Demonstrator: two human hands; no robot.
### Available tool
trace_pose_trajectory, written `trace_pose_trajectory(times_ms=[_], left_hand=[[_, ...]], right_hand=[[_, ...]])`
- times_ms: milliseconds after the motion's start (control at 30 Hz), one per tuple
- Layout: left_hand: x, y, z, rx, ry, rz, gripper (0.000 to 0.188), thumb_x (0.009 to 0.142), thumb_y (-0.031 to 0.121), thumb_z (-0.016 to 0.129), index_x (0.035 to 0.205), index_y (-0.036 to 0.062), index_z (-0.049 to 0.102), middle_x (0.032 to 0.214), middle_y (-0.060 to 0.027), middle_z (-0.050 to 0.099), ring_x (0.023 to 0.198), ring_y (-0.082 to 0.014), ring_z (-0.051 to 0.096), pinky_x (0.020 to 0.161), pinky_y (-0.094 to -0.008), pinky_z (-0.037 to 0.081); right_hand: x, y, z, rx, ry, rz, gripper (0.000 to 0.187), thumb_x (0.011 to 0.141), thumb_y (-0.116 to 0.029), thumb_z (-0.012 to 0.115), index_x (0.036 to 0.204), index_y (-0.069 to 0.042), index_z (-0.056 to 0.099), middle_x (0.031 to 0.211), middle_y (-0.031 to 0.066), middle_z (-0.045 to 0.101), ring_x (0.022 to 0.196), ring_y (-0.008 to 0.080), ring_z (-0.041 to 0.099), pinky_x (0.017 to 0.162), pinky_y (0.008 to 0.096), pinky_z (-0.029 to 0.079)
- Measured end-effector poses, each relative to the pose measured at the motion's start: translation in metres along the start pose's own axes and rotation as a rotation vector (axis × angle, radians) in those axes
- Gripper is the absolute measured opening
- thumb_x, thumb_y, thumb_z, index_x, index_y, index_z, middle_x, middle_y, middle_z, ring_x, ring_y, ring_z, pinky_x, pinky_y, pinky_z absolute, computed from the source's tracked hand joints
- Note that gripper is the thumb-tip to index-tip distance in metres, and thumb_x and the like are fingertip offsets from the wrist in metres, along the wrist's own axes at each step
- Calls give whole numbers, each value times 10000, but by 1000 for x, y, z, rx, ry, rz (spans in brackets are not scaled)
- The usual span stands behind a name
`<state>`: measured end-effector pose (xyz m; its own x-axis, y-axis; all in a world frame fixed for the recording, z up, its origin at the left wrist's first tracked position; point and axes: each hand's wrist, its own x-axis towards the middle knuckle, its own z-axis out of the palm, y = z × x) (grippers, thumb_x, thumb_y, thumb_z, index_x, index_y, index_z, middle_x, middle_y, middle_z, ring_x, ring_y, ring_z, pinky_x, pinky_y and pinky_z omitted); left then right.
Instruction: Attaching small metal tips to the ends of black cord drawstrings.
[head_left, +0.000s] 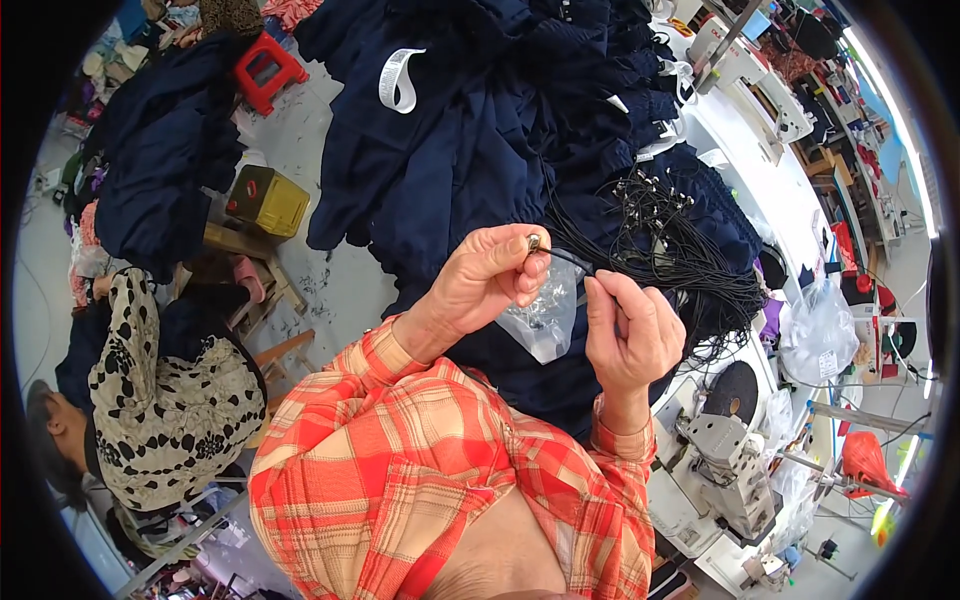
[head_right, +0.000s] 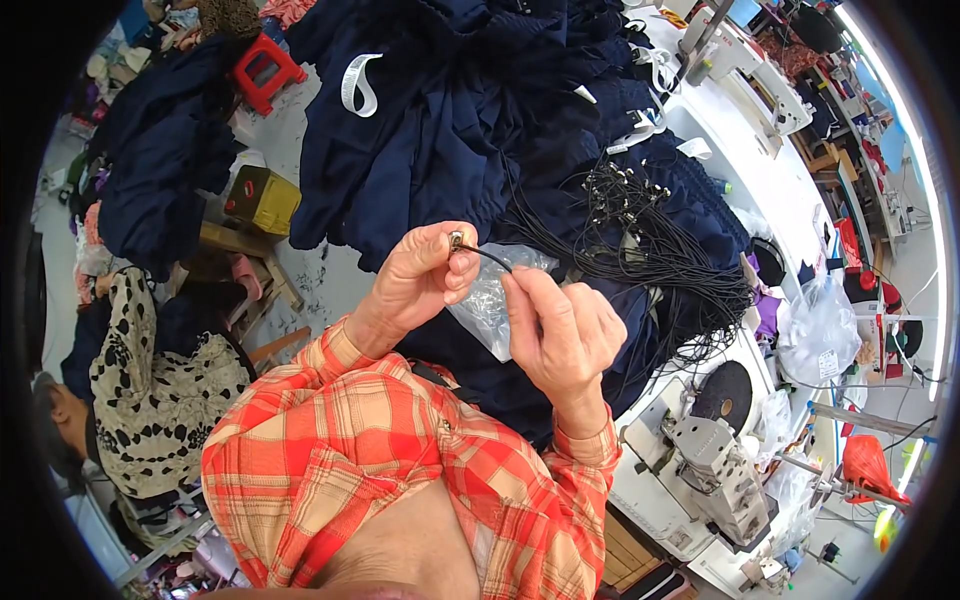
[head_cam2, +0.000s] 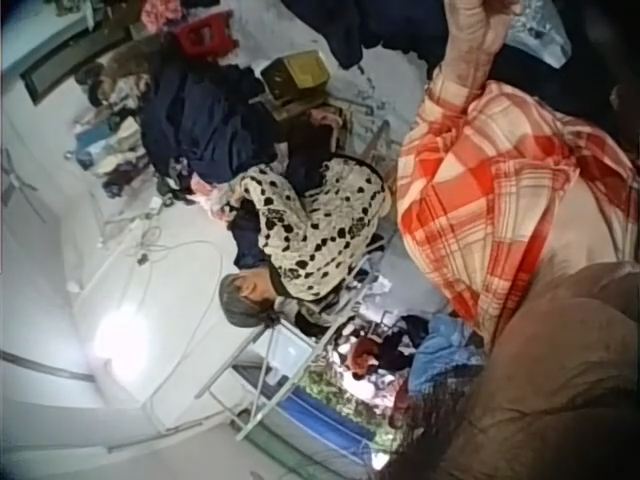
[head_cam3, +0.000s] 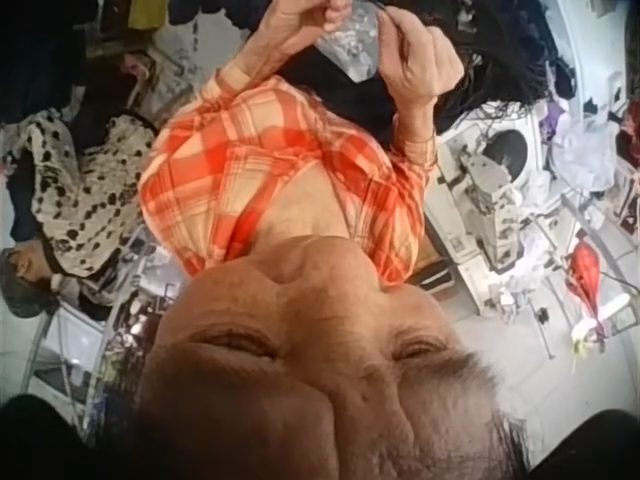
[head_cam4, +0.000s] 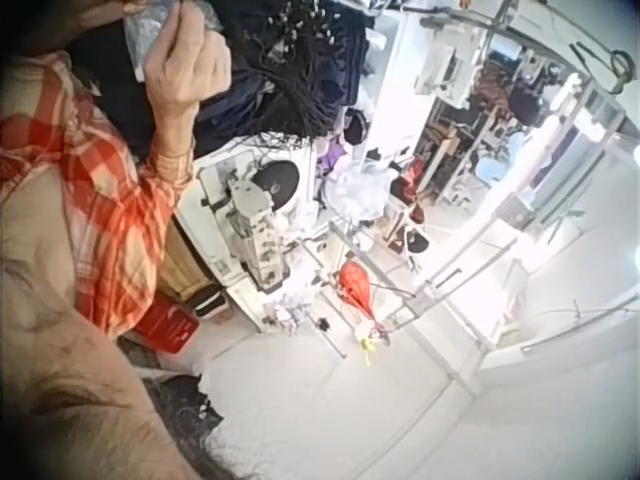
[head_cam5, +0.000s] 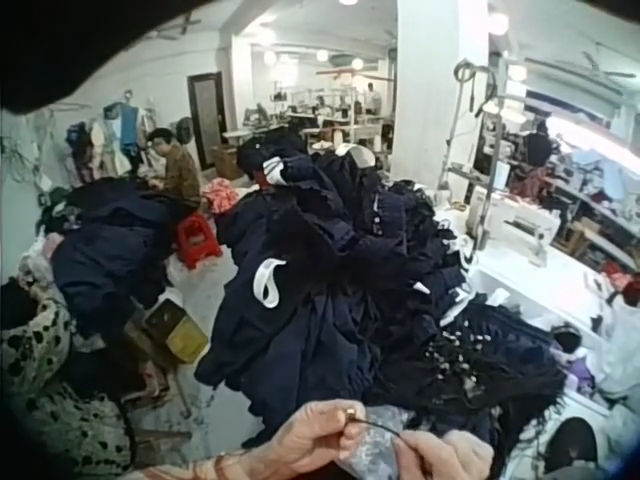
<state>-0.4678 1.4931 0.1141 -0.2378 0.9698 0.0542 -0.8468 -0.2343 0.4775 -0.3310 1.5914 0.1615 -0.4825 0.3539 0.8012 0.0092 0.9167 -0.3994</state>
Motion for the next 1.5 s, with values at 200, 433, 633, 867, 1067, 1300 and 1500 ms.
trace_pose_trajectory(times_ms=[200, 433, 633, 867, 1067, 1300, 1500], left_hand=[[-1, -1, 3, 43, 28, 21, 270, 877, 249, 577, 955, -7, 542, 743, -11, 540, 636, -74, 504, 519, -204, 433], [0, 0, 2, 68, 30, 27, 276, 873, 251, 581, 959, -9, 548, 732, -8, 537, 635, -71, 504, 523, -207, 429], [-2, -2, 4, 152, 67, 82, 266, 875, 226, 580, 956, -26, 558, 739, -25, 562, 635, -79, 520, 534, -217, 447], [-3, -5, 2, 292, 24, 190, 253, 872, 178, 583, 981, -50, 574, 741, -62, 575, 624, -102, 542, 545, -231, 463], [-1, -3, 6, 580, 81, 92, 140, 855, 25, 556, 963, -44, 613, 728, -66, 598, 594, -101, 548, 558, -225, 467], [-2, 0, 15, 701, 107, 90, 177, 856, 58, 585, 1007, -30, 611, 736, -29, 592, 619, -73, 533, 557, -205, 437], [-4, 0, 15, 962, 119, 79, 167, 846, 80, 602, 983, -14, 618, 763, -6, 623, 663, -34, 530, 571, -187, 434]], right_hand=[[-1, -1, 5, -65, 15, -63, 201, 653, 22, 747, 813, -32, 639, 516, -30, 435, 404, 73, 334, 383, 214, 254], [-1, -1, 3, -58, -7, -75, 200, 657, 20, 742, 813, -38, 631, 524, -31, 443, 401, 80, 340, 387, 220, 261], [-3, -7, 2, -89, -61, -134, 223, 657, 27, 734, 829, -47, 613, 519, -31, 421, 403, 91, 357, 385, 223, 269], [-4, 0, 12, 39, -110, -81, 224, 653, 44, 716, 826, -38, 600, 568, -8, 492, 415, 99, 404, 392, 214, 303], [-3, 3, 12, 269, -188, 223, 138, 761, 42, 640, 889, 14, 597, 682, 56, 599, 534, 80, 548, 477, 196, 423], [0, 2, 12, 314, -277, 306, 169, 815, 24, 585, 981, 3, 612, 760, 80, 614, 628, 129, 576, 568, 222, 446], [-10, 10, 12, 289, -354, 189, 168, 838, 24, 545, 992, 9, 610, 762, 82, 616, 596, 124, 552, 549, 225, 433]])
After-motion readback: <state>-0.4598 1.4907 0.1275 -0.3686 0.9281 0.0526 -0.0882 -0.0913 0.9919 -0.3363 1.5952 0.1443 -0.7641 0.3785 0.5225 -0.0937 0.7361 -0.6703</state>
